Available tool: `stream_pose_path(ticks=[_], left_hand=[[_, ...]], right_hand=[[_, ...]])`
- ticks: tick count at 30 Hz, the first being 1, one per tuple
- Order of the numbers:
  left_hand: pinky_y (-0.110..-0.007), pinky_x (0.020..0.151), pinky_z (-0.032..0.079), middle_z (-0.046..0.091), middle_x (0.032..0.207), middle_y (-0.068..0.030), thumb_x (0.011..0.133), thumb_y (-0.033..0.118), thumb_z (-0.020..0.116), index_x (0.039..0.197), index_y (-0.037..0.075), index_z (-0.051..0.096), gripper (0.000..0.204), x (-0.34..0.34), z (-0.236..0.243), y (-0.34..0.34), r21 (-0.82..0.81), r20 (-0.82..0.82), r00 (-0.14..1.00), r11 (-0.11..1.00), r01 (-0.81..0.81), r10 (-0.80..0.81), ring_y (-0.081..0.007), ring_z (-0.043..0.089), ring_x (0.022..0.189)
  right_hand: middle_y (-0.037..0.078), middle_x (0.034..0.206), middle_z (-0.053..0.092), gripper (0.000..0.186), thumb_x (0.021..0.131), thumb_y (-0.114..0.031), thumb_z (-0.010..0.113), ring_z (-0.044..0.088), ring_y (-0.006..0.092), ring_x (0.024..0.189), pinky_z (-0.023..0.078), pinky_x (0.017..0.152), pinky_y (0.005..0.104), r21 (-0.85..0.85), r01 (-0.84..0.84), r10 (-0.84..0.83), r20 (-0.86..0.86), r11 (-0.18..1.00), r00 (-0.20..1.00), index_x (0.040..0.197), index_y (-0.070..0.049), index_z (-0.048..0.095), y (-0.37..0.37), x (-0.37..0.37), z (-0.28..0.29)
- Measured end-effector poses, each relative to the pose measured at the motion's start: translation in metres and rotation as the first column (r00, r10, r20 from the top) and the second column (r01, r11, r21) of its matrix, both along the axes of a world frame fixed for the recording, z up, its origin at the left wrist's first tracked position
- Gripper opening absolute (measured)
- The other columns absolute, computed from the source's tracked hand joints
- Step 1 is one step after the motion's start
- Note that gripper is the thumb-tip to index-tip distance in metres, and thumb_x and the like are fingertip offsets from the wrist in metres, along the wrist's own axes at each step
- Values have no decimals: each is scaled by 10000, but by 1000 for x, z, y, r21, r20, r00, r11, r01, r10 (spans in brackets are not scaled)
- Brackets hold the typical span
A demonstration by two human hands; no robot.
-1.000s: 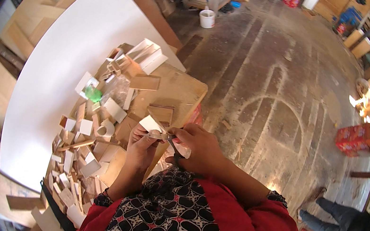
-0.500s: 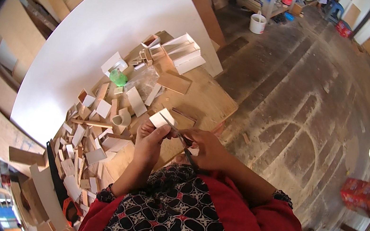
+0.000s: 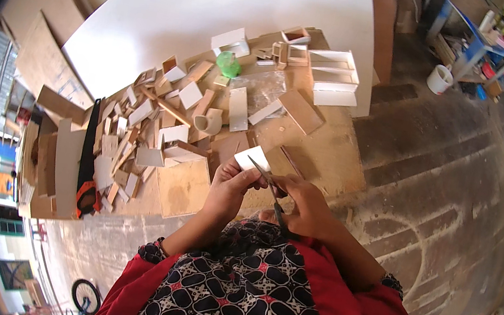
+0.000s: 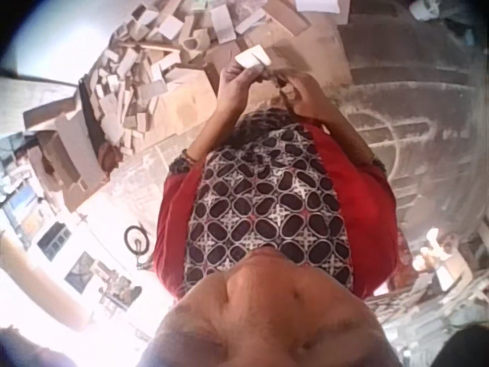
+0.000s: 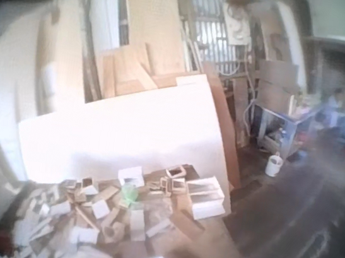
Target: The person assembles small wooden boxes by hand and using scissors, applying glue to small wooden pieces and joining them together.
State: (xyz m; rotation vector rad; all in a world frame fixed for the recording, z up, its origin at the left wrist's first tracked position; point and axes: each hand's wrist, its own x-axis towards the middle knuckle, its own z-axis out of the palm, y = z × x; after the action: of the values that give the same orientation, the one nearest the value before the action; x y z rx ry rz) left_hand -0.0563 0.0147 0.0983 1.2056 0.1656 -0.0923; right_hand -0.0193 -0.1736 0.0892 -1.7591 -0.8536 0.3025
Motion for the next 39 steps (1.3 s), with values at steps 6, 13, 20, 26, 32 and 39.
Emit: stream_pose_path(ticks=[6, 13, 20, 26, 32, 39], left_hand=[[-250, 696, 454, 673, 803, -64, 884, 107, 581, 922, 30, 625, 97, -4, -2, -1, 45, -13, 996, 995, -93, 94, -115, 608, 735], [-245, 660, 453, 668, 764, -64, 879, 107, 578, 928, 14, 632, 119, 0, -15, 15, 171, -86, 984, 975, -139, 155, -124, 612, 693], [-244, 633, 449, 623, 693, -48, 864, 106, 593, 888, 11, 629, 105, -8, -34, 23, 59, -169, 976, 990, -129, 137, -126, 608, 655], [-227, 600, 438, 617, 694, -20, 876, 137, 612, 903, -6, 645, 150, -17, -35, 36, 133, -161, 972, 979, -153, 173, -82, 553, 617], [-220, 601, 450, 644, 753, -19, 880, 143, 634, 981, -19, 670, 195, -19, -26, 53, 165, -168, 973, 978, -128, 156, -65, 555, 642], [-220, 619, 477, 675, 831, -27, 880, 153, 649, 1029, -21, 674, 230, -30, -22, 64, 197, -187, 964, 968, -152, 190, -57, 566, 665]], right_hand=[[155, 936, 597, 670, 701, -378, 800, 593, 267, 848, 470, 750, 363, 54, -80, 84, -79, 995, 993, 1200, 0, 560, 4, 7, -6], [184, 975, 610, 650, 699, -377, 793, 617, 297, 914, 483, 789, 382, -206, 56, -103, -224, 977, 969, 1182, 1, 579, -3, 20, -7], [219, 1131, 588, 637, 727, -272, 741, 574, 387, 1044, 475, 856, 438, -649, 398, -304, 259, 648, 917, 1253, 4, 511, -18, 48, -46], [211, 1075, 614, 564, 765, -296, 697, 586, 372, 1023, 468, 875, 448, -731, 376, -230, 298, 569, 927, 1215, 10, 547, -3, 63, -42], [164, 885, 654, 230, 819, -226, 658, 629, 345, 882, 487, 776, 422, -635, 525, -214, 502, 566, 838, 950, -41, 700, 7, 81, -41], [65, 801, 660, 218, 850, -164, 681, 604, 129, 654, 461, 560, 251, -80, -15, -5, -243, 997, 970, 1009, -16, 671, 67, 67, -12]])
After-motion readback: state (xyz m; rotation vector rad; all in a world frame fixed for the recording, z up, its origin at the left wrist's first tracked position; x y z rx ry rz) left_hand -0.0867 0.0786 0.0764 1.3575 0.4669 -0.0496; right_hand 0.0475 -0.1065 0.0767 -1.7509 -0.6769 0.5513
